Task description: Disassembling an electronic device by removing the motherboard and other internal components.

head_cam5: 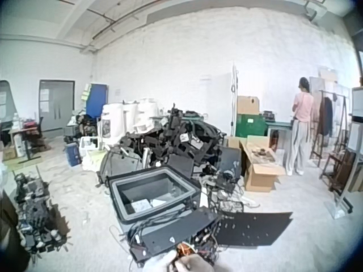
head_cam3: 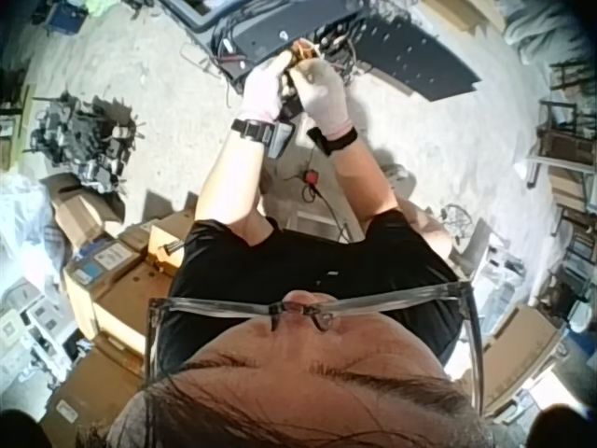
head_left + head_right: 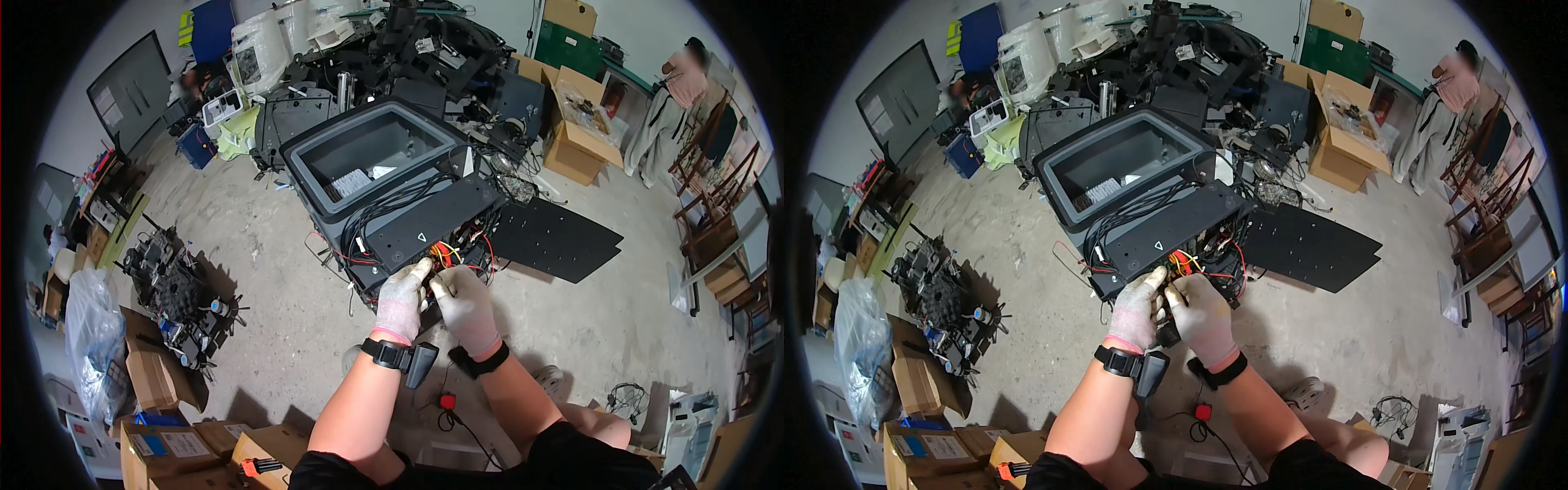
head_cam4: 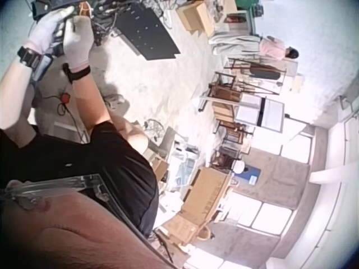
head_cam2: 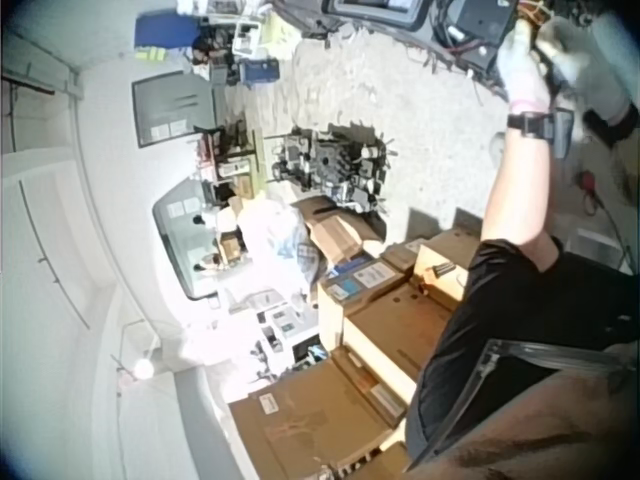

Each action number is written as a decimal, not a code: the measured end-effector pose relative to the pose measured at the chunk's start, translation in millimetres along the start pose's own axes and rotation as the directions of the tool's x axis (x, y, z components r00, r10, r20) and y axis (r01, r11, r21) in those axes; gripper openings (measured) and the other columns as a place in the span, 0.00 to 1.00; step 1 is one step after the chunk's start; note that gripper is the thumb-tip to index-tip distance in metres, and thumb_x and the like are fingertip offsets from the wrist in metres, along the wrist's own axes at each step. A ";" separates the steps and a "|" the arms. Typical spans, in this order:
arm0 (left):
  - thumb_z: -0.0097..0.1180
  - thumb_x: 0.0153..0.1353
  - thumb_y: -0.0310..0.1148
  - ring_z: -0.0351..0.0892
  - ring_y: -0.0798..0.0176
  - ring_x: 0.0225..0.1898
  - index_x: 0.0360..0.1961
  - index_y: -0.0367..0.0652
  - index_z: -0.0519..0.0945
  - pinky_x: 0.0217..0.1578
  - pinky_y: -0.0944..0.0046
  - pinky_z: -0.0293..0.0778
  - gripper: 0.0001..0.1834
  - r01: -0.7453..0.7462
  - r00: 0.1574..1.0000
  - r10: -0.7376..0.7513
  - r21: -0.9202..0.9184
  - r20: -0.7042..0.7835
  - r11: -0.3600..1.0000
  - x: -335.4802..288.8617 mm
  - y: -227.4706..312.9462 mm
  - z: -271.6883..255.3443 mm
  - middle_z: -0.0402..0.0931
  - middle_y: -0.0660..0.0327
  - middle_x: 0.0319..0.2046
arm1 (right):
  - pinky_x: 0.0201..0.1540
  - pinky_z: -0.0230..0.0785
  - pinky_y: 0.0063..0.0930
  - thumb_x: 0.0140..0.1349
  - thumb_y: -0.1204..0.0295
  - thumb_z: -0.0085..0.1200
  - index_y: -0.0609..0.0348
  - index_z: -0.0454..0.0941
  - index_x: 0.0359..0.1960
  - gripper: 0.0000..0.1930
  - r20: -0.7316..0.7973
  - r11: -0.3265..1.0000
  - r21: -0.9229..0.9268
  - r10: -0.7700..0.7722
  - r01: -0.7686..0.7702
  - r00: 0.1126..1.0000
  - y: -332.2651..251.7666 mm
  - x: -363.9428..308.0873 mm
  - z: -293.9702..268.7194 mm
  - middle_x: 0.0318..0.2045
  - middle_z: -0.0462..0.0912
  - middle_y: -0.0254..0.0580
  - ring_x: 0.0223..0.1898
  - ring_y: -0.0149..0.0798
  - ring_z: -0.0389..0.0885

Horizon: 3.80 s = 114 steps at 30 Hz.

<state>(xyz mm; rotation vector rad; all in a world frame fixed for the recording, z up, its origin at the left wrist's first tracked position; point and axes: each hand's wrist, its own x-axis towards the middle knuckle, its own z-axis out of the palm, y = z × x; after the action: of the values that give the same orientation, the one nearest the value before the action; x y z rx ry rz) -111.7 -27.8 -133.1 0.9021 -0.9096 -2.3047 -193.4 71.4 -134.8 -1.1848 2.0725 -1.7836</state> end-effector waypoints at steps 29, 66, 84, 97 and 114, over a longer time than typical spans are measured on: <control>0.57 0.71 0.38 0.57 0.77 0.16 0.36 0.51 0.79 0.17 0.72 0.53 0.06 0.040 0.998 -0.039 -0.016 0.046 0.999 -7.8 8.2 -1.2 0.65 0.75 0.19 | 0.27 0.71 0.30 0.65 0.64 0.62 0.58 0.83 0.32 0.10 -0.137 0.979 -0.177 -0.123 0.098 0.983 -1.4 -6.7 1.9 0.25 0.83 0.40 0.23 0.37 0.82; 0.55 0.72 0.40 0.54 0.77 0.17 0.42 0.49 0.82 0.18 0.72 0.52 0.09 0.068 0.997 -0.066 -0.069 0.029 0.995 3.6 -2.1 -3.8 0.66 0.77 0.18 | 0.33 0.74 0.28 0.73 0.63 0.52 0.61 0.81 0.30 0.16 0.320 0.722 0.400 0.468 -0.565 0.824 2.7 2.9 -9.2 0.24 0.84 0.36 0.26 0.27 0.81; 0.58 0.71 0.41 0.53 0.76 0.18 0.40 0.47 0.82 0.19 0.72 0.52 0.10 0.059 0.998 -0.056 -0.074 0.038 0.996 1.7 1.6 -3.6 0.63 0.77 0.17 | 0.34 0.75 0.39 0.68 0.62 0.55 0.57 0.83 0.32 0.13 -0.006 0.905 -0.415 -0.103 0.091 0.995 -5.2 -3.4 -8.6 0.27 0.84 0.48 0.28 0.45 0.84; 0.56 0.72 0.40 0.53 0.76 0.18 0.42 0.46 0.82 0.18 0.72 0.51 0.10 0.087 0.996 -0.082 -0.130 0.045 0.988 2.1 1.8 -3.5 0.56 0.77 0.16 | 0.38 0.75 0.39 0.60 0.66 0.57 0.51 0.83 0.33 0.06 -0.022 0.839 -0.468 -0.324 0.277 0.946 5.5 -10.9 -4.3 0.31 0.79 0.37 0.33 0.44 0.83; 0.58 0.71 0.41 0.61 0.76 0.22 0.44 0.48 0.79 0.20 0.73 0.59 0.09 0.080 0.989 -0.071 -0.065 0.128 0.995 2.4 -12.7 -4.5 0.62 0.77 0.21 | 0.35 0.74 0.36 0.65 0.68 0.59 0.61 0.85 0.33 0.09 0.011 0.973 0.139 0.183 -0.183 0.983 8.8 -30.6 -16.7 0.30 0.83 0.43 0.31 0.45 0.83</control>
<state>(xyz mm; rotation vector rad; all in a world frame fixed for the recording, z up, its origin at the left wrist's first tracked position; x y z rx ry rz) -112.5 -22.9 -145.8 0.7825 -0.8533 -2.4657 -186.5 103.7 -149.0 -0.9240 1.9495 -1.8092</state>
